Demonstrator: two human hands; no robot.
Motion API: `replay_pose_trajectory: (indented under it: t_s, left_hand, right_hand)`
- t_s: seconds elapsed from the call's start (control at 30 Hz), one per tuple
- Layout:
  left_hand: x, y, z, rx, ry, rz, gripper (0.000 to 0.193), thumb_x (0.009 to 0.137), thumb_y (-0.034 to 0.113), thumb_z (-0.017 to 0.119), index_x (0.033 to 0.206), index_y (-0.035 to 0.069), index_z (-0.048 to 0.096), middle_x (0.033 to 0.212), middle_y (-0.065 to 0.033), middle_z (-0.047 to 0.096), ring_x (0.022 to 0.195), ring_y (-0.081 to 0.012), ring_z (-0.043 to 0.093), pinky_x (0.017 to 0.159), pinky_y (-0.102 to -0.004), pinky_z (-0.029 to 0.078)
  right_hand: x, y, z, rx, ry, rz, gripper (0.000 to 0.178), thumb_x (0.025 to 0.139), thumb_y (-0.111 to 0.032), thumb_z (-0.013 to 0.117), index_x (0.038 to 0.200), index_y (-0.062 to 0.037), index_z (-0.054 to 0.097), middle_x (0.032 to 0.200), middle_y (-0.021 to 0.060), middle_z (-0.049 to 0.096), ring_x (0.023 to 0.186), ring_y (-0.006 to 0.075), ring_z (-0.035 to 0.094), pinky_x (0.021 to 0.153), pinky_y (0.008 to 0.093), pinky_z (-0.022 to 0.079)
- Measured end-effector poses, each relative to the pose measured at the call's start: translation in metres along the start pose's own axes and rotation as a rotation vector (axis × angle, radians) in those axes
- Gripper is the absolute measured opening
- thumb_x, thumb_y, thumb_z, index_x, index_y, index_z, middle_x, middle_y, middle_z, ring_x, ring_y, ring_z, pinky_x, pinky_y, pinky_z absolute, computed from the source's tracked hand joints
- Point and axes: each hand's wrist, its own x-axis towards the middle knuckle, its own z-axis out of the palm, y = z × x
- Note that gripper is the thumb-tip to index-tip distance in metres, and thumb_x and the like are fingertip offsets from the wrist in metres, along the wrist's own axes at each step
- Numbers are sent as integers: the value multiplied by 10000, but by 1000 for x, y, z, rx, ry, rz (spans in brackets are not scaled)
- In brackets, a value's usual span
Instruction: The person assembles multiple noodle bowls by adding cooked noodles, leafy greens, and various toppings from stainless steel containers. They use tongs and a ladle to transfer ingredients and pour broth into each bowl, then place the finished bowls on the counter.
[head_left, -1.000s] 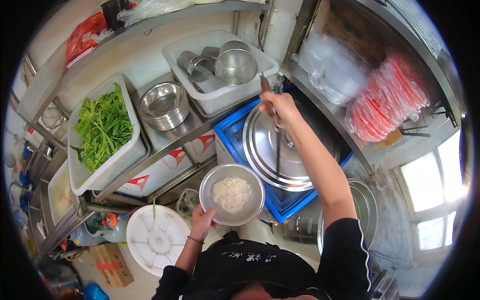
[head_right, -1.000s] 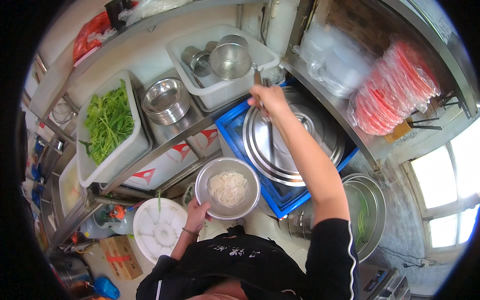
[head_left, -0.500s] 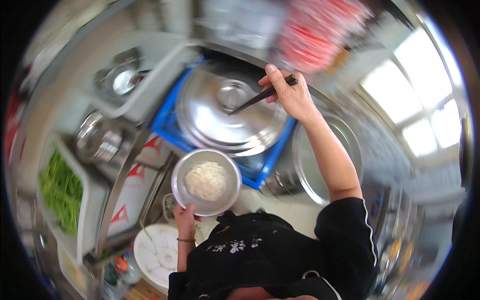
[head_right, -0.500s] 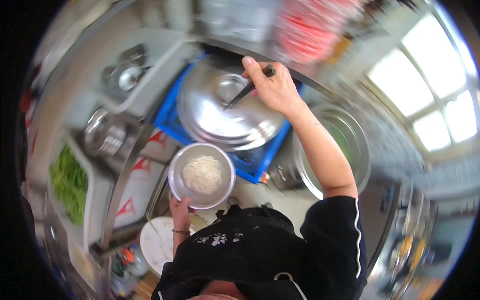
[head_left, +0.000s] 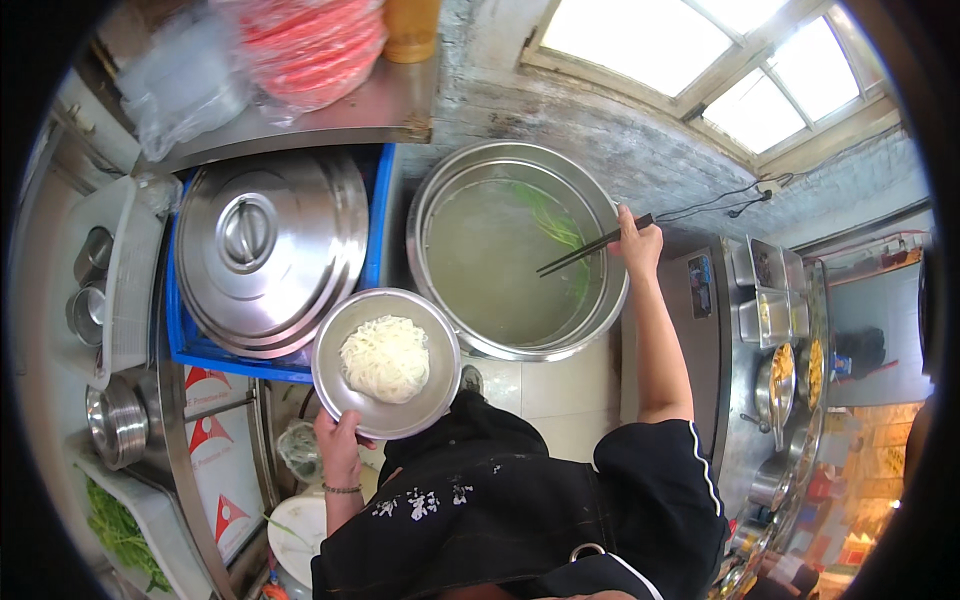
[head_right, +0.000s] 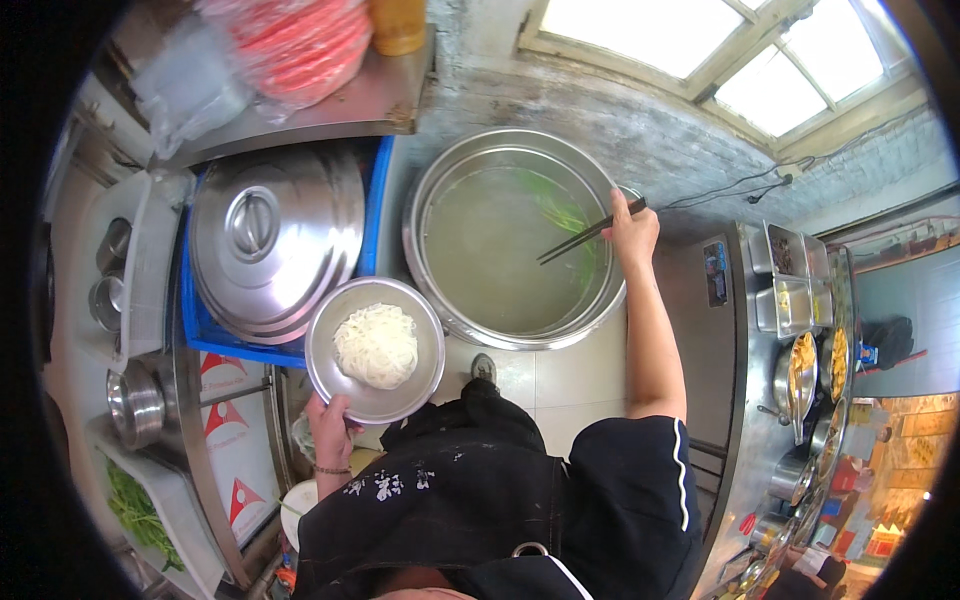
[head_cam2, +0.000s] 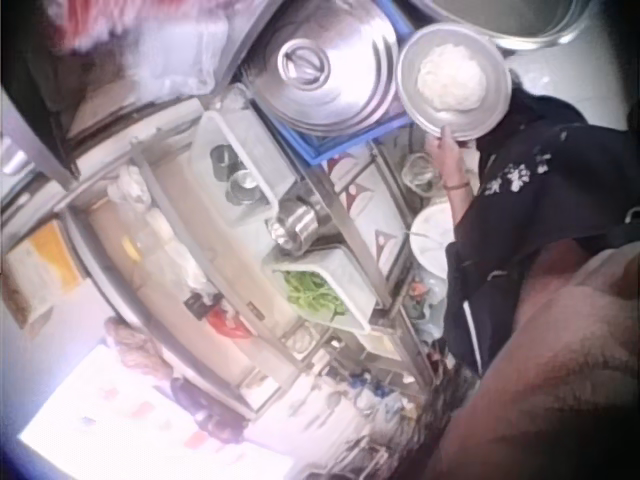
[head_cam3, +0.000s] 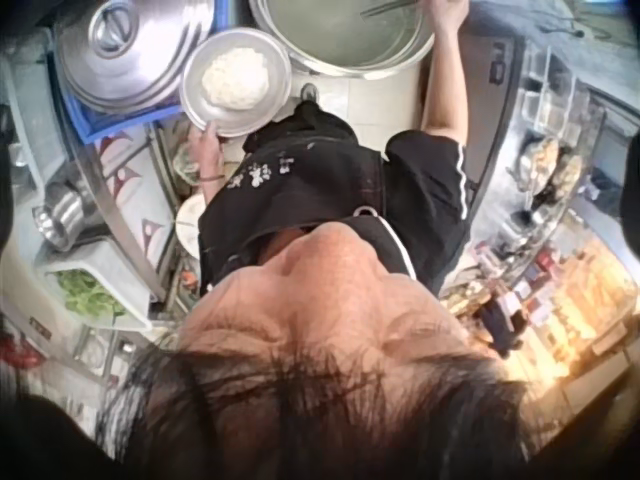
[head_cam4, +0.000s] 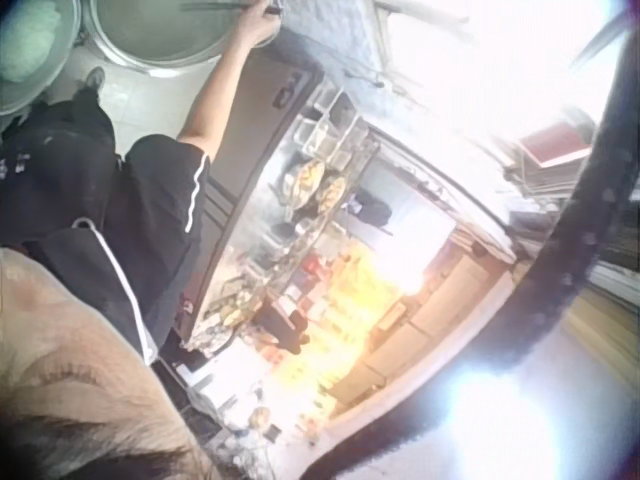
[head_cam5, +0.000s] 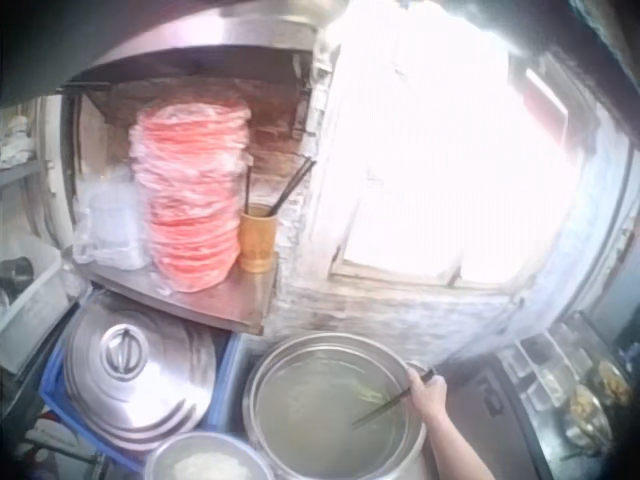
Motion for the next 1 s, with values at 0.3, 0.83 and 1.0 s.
replay_pose_trajectory:
  t_s: [0.3, 0.83, 1.0]
  left_hand:
    - [-7, -24, 106, 45, -23, -71, 218, 802, 11, 549, 1013, -35, 578, 756, -90, 647, 474, -141, 598, 354, -244, 499]
    - [-19, -37, 134, 31, 20, -46, 223, 806, -11, 529, 1021, -29, 584, 755, -80, 652, 475, -131, 596, 357, -235, 486]
    - [-22, -36, 140, 70, 21, -54, 259, 791, 25, 533, 1040, -8, 592, 749, -72, 648, 479, -137, 588, 349, -237, 456]
  right_hand:
    - [78, 98, 33, -138, -11, -253, 353, 812, -386, 701, 911, -50, 747, 791, 207, 695, 777, 356, 691, 746, 368, 525]
    - [91, 104, 11, 289, -359, 94, 266, 810, -44, 550, 1021, 71, 664, 844, 152, 687, 612, 214, 696, 557, 282, 559]
    - [92, 135, 69, 343, -196, 167, 231, 891, -132, 605, 962, 86, 632, 751, 166, 670, 593, 253, 689, 515, 308, 576]
